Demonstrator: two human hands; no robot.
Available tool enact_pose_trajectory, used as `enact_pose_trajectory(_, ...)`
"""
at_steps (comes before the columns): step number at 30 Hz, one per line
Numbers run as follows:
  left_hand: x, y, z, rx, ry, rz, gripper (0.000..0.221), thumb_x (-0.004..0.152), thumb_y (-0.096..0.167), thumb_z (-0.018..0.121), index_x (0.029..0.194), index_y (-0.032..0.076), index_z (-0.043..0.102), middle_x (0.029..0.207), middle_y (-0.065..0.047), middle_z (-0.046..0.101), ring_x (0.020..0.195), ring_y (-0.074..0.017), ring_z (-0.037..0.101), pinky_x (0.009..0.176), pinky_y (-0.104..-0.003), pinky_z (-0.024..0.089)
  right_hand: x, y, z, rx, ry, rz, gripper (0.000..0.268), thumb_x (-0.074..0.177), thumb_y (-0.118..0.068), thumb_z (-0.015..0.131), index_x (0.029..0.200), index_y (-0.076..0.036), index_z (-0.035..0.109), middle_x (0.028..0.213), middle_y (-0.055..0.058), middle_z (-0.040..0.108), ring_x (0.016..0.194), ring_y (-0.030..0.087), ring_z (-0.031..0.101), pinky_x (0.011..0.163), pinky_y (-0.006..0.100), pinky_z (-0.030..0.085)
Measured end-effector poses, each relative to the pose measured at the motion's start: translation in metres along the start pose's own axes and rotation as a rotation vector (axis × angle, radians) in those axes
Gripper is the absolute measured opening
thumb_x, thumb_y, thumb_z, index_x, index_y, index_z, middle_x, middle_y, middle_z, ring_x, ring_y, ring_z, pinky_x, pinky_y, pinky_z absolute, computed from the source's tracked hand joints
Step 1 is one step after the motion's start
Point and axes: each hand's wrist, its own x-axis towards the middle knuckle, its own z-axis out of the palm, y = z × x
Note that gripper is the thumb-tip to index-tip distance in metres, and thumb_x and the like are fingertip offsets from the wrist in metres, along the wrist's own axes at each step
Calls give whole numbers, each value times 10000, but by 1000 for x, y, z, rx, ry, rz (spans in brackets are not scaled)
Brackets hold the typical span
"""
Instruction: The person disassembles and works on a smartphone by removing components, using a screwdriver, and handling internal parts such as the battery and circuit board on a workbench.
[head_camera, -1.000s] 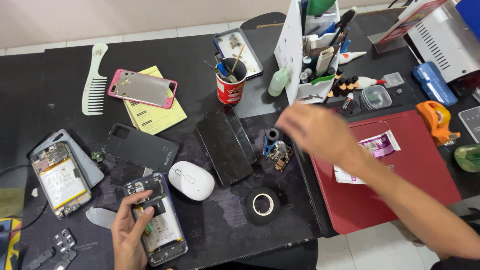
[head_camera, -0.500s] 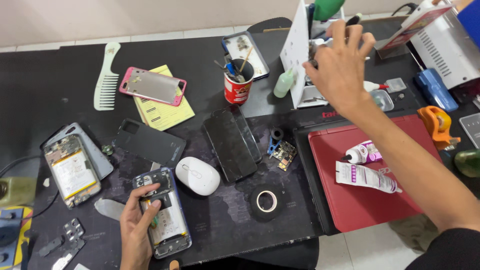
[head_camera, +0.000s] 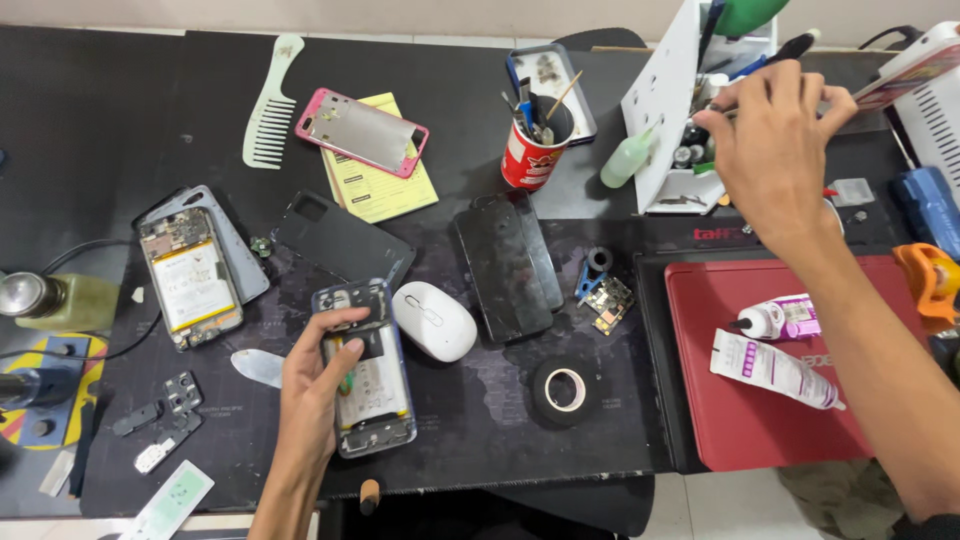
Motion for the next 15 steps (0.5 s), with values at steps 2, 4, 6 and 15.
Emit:
enact_pose_trajectory(2, 5, 6, 9, -29, -32, -6, 279, 922, 22, 651, 1200, 22, 664, 1115, -52, 688, 1003, -110, 636, 901, -266, 499, 1, 0, -2, 19, 27, 7, 161, 1052, -209, 691, 1083, -59, 642, 1101, 79, 543, 1153, 279, 488, 1087, 499, 284)
enact_pose_trajectory(4, 11, 10, 20, -39, -70, 5, 274, 924, 17, 649, 1197, 22, 664, 1109, -57, 700, 998, -111, 646, 898, -267, 510, 2, -1, -8, 30, 51, 12, 151, 1055, -192, 660, 1109, -54, 629, 1113, 78, 552, 1156, 273, 483, 1073, 478, 279)
enact_pose_trajectory(6, 18, 12, 33, -31, -117, 30, 273, 928, 13, 645, 1200, 26, 667, 1109, -58, 703, 1002, -107, 651, 898, -259, 518, 6, -3, -15, 50, 90, 4, 139, 1060, -170, 642, 1105, -41, 617, 1117, 86, 570, 1183, 279, 481, 1062, 474, 272)
enact_pose_trajectory(15, 52, 4, 113, 61, -274, -50, 233, 969, 58, 617, 1175, 65, 725, 892, 29, 652, 675, -2, 508, 545, -169, 366, 27, -13, -52, 779, 255, 282, 227, 1221, -211, 531, 1238, 15, 518, 1097, 99, 674, 958, 176, 595, 937, 325, 434)
